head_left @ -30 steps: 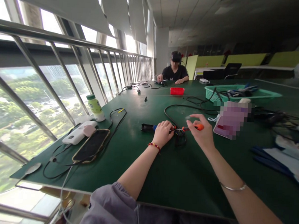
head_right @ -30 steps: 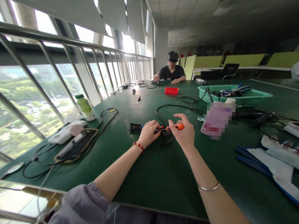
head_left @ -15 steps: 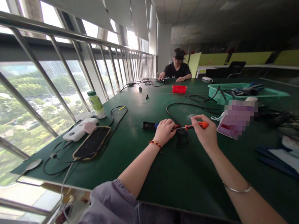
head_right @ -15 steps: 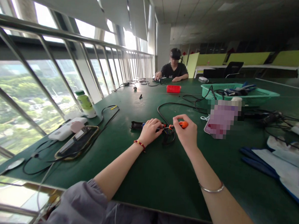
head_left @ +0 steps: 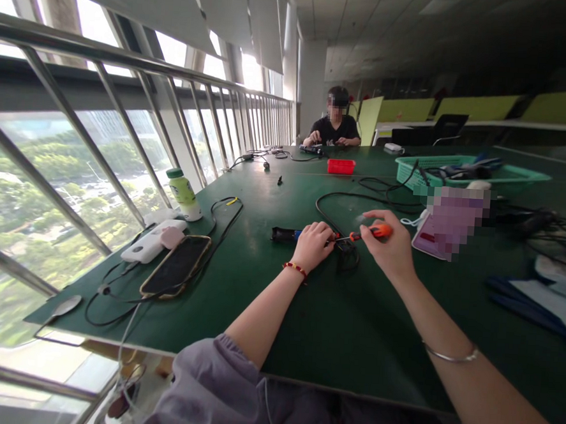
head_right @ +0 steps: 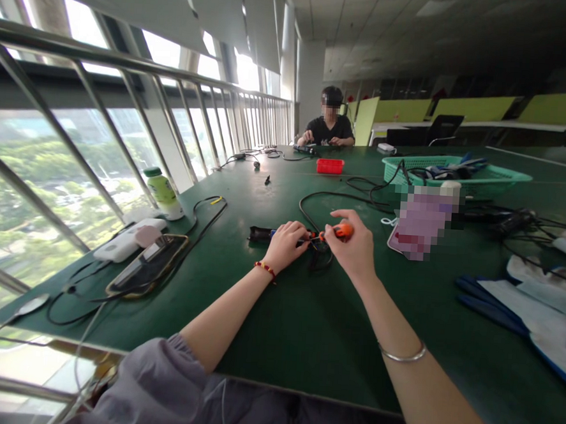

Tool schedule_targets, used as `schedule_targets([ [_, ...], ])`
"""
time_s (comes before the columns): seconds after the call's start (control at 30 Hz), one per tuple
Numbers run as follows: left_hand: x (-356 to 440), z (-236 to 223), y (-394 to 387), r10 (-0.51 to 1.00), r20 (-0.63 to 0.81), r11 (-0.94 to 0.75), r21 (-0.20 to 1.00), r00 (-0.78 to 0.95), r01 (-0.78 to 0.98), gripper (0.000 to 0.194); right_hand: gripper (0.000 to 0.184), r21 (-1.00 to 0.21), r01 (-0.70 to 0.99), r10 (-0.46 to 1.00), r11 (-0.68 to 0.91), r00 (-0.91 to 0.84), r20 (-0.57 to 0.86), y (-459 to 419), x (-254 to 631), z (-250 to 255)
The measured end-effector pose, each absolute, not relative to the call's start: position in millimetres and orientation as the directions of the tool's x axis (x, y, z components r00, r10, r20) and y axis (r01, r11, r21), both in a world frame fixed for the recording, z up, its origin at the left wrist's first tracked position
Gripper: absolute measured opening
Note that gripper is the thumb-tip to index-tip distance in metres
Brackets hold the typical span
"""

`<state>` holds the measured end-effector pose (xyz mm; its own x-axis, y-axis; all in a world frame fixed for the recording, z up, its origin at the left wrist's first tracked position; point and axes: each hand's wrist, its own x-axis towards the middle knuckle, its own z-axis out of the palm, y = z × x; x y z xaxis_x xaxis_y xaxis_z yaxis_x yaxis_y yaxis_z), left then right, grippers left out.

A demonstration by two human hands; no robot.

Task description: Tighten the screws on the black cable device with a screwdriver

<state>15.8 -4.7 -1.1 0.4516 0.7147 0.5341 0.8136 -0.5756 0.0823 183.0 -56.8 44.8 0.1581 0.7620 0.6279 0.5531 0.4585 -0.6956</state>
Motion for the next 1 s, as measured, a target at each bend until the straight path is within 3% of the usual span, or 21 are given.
schedule_targets([
  [0.13,15.6,0.0,-5.5,0.717,0.53,-0.579,0.091,0.452,0.81,0.006,0.045,-0.674,0.579,0.747,0.458,0.159,0.645,-57.1,183.1,43.9],
  [0.33,16.0,1.0,-6.3,0.735,0.509,-0.573,0.11,0.449,0.812,0.005,0.021,-0.708,0.548,0.771,0.445,0.167,0.615,-57.8,181.2,44.3],
  [0.5,15.9,-0.1,-5.6,0.73,0.514,-0.572,0.099,0.451,0.814,0.006,0.051,-0.723,0.521,0.735,0.453,0.241,0.634,-54.9,181.0,43.9],
  [0.7,15.2,-1.6,-4.0,0.725,0.511,-0.575,0.081,0.461,0.814,0.006,0.03,-0.662,0.674,0.695,0.327,0.303,0.652,-56.5,185.6,45.8],
  [0.83,15.5,-1.3,-4.3,0.725,0.514,-0.573,0.08,0.459,0.816,0.006,0.025,-0.647,0.661,0.702,0.38,0.25,0.667,-57.2,185.4,46.8],
  [0.93,15.7,-1.1,-4.8,0.725,0.516,-0.573,0.085,0.456,0.815,0.005,0.046,-0.703,0.537,0.726,0.466,0.222,0.651,-56.1,184.9,46.7],
  [1.0,15.8,-1.2,-4.8,0.723,0.519,-0.576,0.088,0.456,0.813,0.005,0.05,-0.722,0.525,0.742,0.45,0.23,0.63,-55.9,185.4,46.9],
])
